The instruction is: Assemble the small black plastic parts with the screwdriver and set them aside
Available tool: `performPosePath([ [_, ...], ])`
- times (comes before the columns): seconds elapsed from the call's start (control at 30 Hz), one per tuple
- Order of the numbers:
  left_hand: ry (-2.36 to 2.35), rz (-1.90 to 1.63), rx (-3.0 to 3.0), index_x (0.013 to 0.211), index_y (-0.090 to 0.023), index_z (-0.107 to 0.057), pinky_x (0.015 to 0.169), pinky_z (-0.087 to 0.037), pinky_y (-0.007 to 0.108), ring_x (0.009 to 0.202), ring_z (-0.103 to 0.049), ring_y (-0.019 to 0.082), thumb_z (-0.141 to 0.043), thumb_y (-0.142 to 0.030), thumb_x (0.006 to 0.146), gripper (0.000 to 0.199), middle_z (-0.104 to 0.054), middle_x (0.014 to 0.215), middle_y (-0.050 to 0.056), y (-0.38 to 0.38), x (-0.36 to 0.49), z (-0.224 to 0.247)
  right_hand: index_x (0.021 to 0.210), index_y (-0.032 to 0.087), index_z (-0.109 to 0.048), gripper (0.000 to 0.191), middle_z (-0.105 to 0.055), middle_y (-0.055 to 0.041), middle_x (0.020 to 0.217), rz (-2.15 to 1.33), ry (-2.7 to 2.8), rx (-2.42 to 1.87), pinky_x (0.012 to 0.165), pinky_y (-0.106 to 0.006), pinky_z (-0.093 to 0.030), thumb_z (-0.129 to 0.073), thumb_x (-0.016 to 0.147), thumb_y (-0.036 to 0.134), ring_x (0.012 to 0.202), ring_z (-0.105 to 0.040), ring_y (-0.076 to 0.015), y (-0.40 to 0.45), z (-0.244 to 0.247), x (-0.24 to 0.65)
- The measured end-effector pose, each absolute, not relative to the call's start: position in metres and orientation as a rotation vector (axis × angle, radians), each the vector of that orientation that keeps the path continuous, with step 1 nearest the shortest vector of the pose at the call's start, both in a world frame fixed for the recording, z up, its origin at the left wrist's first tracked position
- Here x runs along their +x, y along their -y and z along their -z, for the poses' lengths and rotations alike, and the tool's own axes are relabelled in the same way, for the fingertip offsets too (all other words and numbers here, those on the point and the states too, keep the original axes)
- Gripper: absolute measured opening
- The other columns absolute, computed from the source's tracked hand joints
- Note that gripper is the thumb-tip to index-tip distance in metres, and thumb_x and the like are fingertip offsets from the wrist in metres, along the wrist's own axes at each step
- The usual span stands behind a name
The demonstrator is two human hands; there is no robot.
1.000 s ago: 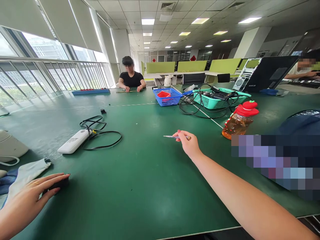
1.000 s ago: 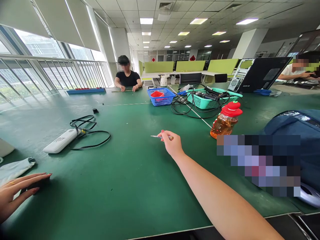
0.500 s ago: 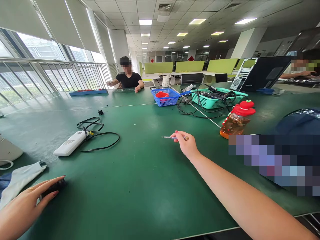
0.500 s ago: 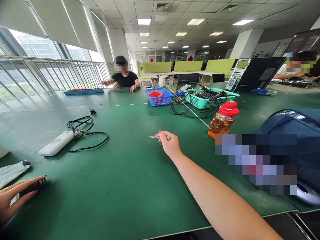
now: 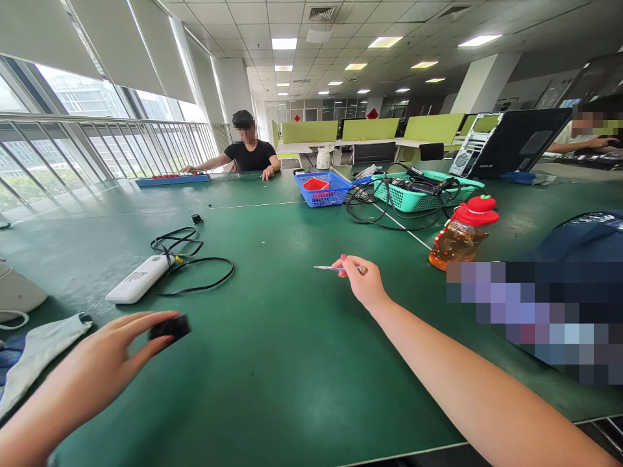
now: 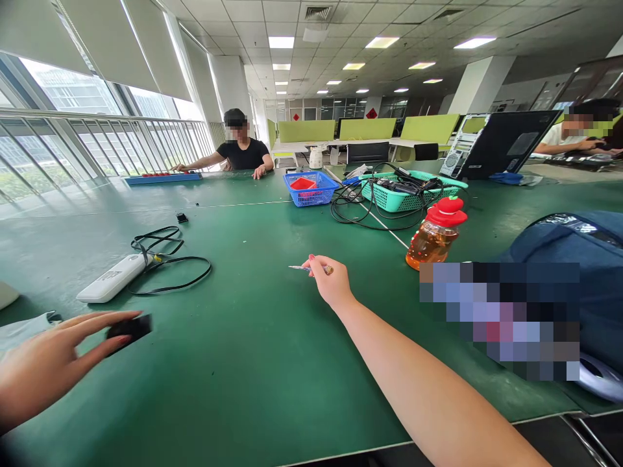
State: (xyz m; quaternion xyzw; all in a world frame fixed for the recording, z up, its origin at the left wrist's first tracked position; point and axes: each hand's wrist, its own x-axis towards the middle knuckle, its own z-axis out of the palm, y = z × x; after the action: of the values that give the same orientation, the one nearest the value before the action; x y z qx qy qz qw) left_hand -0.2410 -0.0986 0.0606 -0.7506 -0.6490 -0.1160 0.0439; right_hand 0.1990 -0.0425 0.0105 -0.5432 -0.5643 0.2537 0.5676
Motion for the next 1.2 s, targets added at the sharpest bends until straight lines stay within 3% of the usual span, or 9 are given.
performPosePath([
  [0.07,1.803,0.386,-2.574,0.119,-0.043,-0.064,0.094,-0.051,0.036,0.104,-0.066,0.025,-0.049,-0.059,0.083,0.043,-0.071,0.118,-0.009,0.091,-0.179,-0.079,0.073,0.019,-0.074,0.048,-0.063,-0.0051,0.065,-0.589,1.349,-1.26,0.059,-0.029,-0.047,-0.051,0.085,0.06,0.066,-0.06,-0.0189,0.043,-0.01,0.2],
  [0.13,1.637,0.392,-2.743,0.127,-0.039,-0.06,0.095,-0.05,0.036,0.105,-0.065,0.025,-0.052,-0.051,0.086,0.044,-0.071,0.116,-0.003,0.077,-0.123,-0.085,0.076,0.02,-0.075,0.046,-0.067,-0.0058,0.07,-0.572,1.388,-1.25,0.063,-0.03,-0.048,-0.051,0.087,0.058,0.07,-0.063,-0.0198,0.043,-0.01,0.201],
  [0.27,1.437,0.335,-2.917,0.135,-0.03,-0.055,0.098,-0.048,0.037,0.111,-0.062,0.026,-0.057,-0.031,0.087,0.047,-0.071,0.113,0.006,0.034,-0.042,-0.067,0.081,0.023,-0.075,0.038,-0.071,-0.0067,0.083,-0.457,1.501,-1.25,0.072,-0.033,-0.049,-0.054,0.087,0.054,0.08,-0.064,-0.0217,0.041,-0.01,0.206],
  [0.37,1.5,0.349,-2.955,0.134,-0.027,-0.055,0.096,-0.049,0.039,0.111,-0.062,0.028,-0.059,-0.025,0.086,0.048,-0.07,0.116,0.009,0.006,-0.009,-0.046,0.072,0.023,-0.073,0.041,-0.069,-0.0056,0.075,-0.411,1.523,-1.248,0.073,-0.034,-0.047,-0.052,0.087,0.056,0.074,-0.062,-0.0208,0.039,-0.011,0.209],
  [0.53,1.635,0.506,-3.047,0.131,-0.027,-0.057,0.092,-0.052,0.036,0.104,-0.067,0.025,-0.062,-0.03,0.085,0.046,-0.072,0.115,0.006,-0.01,0.004,-0.026,0.05,0.022,-0.059,0.062,-0.056,-0.0032,0.056,-0.429,1.364,-1.252,0.063,-0.033,-0.043,-0.043,0.087,0.068,0.059,-0.054,-0.0174,0.038,-0.013,0.209],
  [0.67,1.611,0.632,-3.04,0.132,-0.027,-0.056,0.095,-0.05,0.038,0.107,-0.065,0.025,-0.062,-0.033,0.085,0.047,-0.072,0.116,0.005,-0.009,0.0,-0.017,0.047,0.023,-0.055,0.067,-0.054,-0.0032,0.054,-0.452,1.396,-1.208,0.066,-0.034,-0.045,-0.038,0.087,0.073,0.058,-0.054,-0.0175,0.044,-0.016,0.203],
  [0.77,1.593,0.662,-3.045,0.132,-0.027,-0.056,0.096,-0.05,0.04,0.108,-0.064,0.026,-0.063,-0.032,0.084,0.049,-0.072,0.116,0.005,-0.01,-0.002,-0.011,0.051,0.024,-0.059,0.064,-0.057,-0.0022,0.054,-0.376,1.607,-1.127,0.082,-0.038,-0.045,-0.036,0.092,0.067,0.062,-0.056,-0.0178,0.051,-0.018,0.196],
  [0.9,1.657,0.757,-3.074,0.13,-0.028,-0.058,0.097,-0.05,0.039,0.105,-0.066,0.025,-0.066,-0.03,0.081,0.05,-0.073,0.114,0.003,-0.013,-0.003,-0.006,0.057,0.025,-0.063,0.053,-0.062,0.0002,0.058,-0.205,1.825,-1.08,0.1,-0.042,-0.033,-0.04,0.096,0.053,0.067,-0.058,-0.0165,0.057,-0.018,0.19],
  [1.2,1.618,0.727,-3.053,0.126,-0.026,-0.062,0.097,-0.05,0.038,0.11,-0.064,0.026,-0.065,-0.035,0.082,0.045,-0.071,0.119,0.005,-0.013,-0.004,-0.004,0.066,0.024,-0.063,0.038,-0.063,0.0009,0.063,0.021,2.003,-1.024,0.099,-0.042,-0.029,-0.044,0.096,0.038,0.072,-0.057,-0.0161,0.057,-0.017,0.191],
])
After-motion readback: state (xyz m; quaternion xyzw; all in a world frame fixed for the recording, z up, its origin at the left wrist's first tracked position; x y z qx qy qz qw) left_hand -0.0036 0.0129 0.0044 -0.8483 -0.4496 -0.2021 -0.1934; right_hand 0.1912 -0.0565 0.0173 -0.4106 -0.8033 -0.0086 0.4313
